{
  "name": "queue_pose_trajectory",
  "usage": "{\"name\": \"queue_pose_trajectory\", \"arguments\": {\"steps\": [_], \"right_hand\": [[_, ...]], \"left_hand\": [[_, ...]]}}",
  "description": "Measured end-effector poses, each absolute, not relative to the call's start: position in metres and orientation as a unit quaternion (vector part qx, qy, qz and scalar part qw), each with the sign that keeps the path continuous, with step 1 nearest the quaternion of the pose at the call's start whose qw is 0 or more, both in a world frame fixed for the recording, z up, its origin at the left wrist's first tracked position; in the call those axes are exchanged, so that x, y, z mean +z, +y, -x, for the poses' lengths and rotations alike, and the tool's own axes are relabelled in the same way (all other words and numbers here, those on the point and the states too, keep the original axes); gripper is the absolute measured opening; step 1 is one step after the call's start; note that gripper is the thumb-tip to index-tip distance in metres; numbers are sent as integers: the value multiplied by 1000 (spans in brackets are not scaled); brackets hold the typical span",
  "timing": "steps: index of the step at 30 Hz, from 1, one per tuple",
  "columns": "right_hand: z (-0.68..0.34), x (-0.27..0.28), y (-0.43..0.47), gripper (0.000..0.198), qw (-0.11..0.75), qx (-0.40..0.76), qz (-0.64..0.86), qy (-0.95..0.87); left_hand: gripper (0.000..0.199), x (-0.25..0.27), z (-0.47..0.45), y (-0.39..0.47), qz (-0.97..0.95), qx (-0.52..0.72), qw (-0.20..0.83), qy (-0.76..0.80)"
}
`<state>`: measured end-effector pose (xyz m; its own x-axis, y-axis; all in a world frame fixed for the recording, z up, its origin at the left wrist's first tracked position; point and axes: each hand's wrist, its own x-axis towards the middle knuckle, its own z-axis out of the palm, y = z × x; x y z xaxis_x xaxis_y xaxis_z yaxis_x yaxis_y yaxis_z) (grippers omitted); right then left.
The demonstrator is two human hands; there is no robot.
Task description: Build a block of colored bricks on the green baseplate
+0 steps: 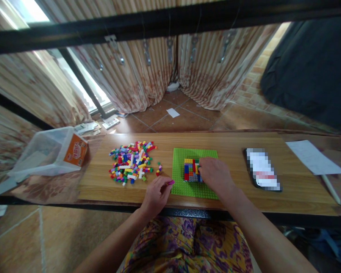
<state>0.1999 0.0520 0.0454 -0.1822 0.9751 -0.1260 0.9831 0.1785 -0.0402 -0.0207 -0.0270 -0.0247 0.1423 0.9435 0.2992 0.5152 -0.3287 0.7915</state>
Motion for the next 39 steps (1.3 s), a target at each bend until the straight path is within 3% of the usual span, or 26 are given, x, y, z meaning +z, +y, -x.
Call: {"name": "queue_pose_trajectory", "arguments": {"steps": [6, 11, 16, 23, 39], "right_hand": [[-206, 39, 50, 23, -6, -60, -653, 755], [-217, 27, 43, 18, -124, -109, -670, 724], [-225, 14, 38, 26, -252, -165, -699, 649], [-224, -2, 41, 35, -347, -277, -705, 553], [-216, -2, 46, 41, -360, -318, -707, 519]], "left_hand": [[10, -23, 21, -28, -708, 403, 268, 514], [10, -22, 21, -28, -708, 406, 272, 511], [11, -24, 21, -27, -710, 407, 270, 508], [11, -25, 22, -27, -713, 401, 269, 508], [10, -24, 21, -27, -719, 398, 258, 507]]}}
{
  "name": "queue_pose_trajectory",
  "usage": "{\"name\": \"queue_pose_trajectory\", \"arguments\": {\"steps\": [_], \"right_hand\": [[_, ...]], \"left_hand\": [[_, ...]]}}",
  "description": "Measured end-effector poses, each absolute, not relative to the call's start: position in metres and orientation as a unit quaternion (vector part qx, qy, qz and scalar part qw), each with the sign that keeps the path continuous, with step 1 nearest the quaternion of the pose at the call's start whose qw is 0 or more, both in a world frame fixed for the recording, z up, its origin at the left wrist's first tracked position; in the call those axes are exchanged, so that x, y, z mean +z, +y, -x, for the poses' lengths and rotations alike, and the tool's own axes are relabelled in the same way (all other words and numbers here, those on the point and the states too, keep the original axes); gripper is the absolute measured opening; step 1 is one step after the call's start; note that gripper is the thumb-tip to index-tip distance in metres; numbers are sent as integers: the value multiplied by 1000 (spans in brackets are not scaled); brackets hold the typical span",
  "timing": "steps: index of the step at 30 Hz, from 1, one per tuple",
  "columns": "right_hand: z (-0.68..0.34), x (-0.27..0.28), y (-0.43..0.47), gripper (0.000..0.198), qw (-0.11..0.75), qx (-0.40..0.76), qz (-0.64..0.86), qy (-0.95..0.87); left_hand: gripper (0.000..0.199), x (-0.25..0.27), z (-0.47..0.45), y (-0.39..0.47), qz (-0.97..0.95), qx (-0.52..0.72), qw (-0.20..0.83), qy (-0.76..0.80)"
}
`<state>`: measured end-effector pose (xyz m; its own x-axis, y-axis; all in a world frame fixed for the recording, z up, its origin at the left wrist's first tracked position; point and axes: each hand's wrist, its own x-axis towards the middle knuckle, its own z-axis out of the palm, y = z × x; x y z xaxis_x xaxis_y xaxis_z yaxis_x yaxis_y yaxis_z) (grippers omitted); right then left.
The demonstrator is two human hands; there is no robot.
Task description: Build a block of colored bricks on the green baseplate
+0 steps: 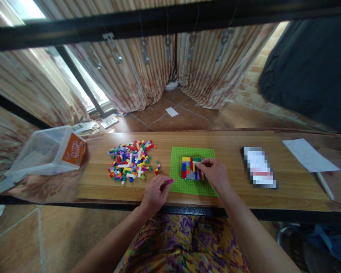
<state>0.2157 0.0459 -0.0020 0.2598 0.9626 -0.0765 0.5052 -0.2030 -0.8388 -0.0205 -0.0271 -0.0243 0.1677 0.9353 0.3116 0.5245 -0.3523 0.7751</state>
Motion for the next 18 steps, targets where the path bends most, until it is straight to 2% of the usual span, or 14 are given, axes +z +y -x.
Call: {"name": "queue_pose_trajectory", "arguments": {"steps": [8, 15, 18], "right_hand": [[-215, 2, 48, 34, 343, 324, 717, -513], [-193, 6, 9, 31, 437, 253, 666, -549], [-171, 7, -16, 26, 409, 270, 601, -632]], "left_hand": [[10, -25, 21, -28, -726, 396, 245, 506], [11, -26, 22, -29, -720, 421, 250, 492], [12, -24, 22, -30, -723, 414, 251, 492]]}}
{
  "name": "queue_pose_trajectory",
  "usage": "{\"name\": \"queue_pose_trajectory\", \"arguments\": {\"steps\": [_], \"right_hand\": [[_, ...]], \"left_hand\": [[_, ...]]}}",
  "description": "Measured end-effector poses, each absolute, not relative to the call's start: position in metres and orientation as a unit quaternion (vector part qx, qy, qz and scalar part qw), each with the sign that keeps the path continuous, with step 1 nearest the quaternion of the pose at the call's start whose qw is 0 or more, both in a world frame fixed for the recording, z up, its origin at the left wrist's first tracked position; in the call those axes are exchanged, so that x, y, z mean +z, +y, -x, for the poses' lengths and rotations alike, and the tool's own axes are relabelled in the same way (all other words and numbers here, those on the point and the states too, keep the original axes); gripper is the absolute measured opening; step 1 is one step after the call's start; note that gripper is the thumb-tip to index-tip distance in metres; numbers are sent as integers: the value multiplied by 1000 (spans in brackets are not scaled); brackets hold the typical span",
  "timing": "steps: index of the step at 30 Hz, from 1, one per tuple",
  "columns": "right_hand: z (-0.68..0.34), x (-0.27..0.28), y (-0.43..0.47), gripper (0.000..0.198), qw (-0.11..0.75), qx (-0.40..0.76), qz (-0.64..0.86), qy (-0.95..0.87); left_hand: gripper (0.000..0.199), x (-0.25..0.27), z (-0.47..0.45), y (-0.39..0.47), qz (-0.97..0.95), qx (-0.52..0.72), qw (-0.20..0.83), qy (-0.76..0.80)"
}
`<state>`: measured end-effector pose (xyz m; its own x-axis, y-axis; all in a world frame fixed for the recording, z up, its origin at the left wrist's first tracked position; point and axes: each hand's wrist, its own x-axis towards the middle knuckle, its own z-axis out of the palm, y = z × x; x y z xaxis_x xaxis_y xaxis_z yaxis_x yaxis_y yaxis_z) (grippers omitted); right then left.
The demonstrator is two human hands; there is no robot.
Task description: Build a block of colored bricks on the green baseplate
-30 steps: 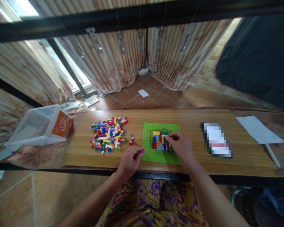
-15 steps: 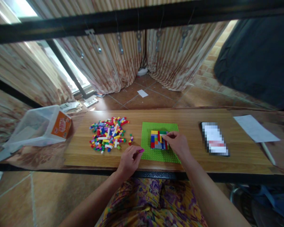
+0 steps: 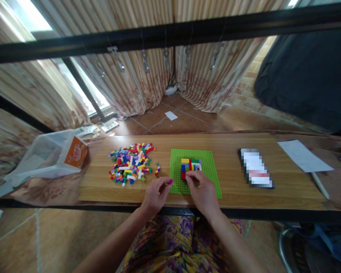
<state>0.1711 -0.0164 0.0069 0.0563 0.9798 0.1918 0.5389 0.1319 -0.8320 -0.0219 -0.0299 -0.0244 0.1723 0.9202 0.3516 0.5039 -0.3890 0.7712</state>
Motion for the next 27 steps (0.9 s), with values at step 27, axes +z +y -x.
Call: {"name": "queue_pose_trajectory", "arguments": {"steps": [27], "right_hand": [[-123, 6, -2, 26, 338, 234, 520, -749]], "left_hand": [[11, -18, 33, -39, -700, 455, 224, 502]]}}
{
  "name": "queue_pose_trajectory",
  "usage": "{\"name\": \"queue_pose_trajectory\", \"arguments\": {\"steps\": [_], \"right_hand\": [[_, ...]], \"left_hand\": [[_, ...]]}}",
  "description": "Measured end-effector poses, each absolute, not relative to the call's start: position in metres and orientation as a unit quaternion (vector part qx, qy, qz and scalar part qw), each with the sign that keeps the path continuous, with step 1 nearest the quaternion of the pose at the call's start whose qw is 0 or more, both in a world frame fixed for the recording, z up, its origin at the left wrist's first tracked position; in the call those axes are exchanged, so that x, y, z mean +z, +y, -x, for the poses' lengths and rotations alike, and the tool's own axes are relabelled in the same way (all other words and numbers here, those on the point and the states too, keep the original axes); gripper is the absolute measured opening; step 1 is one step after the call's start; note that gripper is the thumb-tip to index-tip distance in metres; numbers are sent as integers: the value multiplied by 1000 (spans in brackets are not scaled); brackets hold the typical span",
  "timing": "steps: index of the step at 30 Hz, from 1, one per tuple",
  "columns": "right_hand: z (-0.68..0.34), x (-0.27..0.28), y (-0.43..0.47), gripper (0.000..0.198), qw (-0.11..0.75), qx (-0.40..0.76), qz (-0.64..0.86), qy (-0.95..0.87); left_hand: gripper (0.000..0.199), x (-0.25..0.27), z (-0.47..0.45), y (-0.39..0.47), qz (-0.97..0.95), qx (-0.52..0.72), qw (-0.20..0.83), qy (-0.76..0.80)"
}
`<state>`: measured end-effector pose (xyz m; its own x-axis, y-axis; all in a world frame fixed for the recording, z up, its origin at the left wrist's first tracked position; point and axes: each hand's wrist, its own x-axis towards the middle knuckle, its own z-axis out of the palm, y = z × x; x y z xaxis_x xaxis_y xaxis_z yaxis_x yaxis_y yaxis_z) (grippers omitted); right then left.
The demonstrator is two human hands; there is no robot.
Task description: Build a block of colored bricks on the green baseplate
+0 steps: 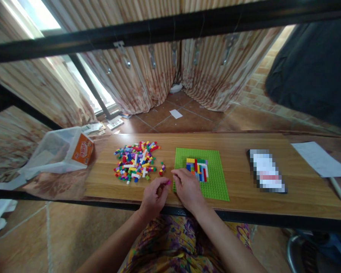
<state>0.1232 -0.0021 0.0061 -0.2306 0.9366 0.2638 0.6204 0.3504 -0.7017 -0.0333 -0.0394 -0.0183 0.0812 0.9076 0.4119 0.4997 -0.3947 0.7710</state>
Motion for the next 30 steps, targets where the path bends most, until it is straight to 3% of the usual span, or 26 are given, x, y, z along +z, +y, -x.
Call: {"name": "queue_pose_trajectory", "arguments": {"steps": [10, 13, 16, 24, 30], "right_hand": [[-62, 18, 62, 22, 105, 175, 596, -776], [-53, 18, 65, 24, 75, 160, 598, -782], [-56, 18, 62, 23, 112, 171, 589, -782], [-141, 17, 19, 27, 357, 182, 586, -704], [-206, 2, 10, 33, 331, 145, 684, -633]], "left_hand": [[12, -25, 59, -37, -761, 366, 107, 525], [12, -27, 56, -36, -768, 358, 92, 523], [12, -28, 56, -36, -772, 354, 91, 521], [10, -29, 55, -36, -765, 374, 83, 518], [9, -29, 53, -35, -767, 372, 84, 515]]}}
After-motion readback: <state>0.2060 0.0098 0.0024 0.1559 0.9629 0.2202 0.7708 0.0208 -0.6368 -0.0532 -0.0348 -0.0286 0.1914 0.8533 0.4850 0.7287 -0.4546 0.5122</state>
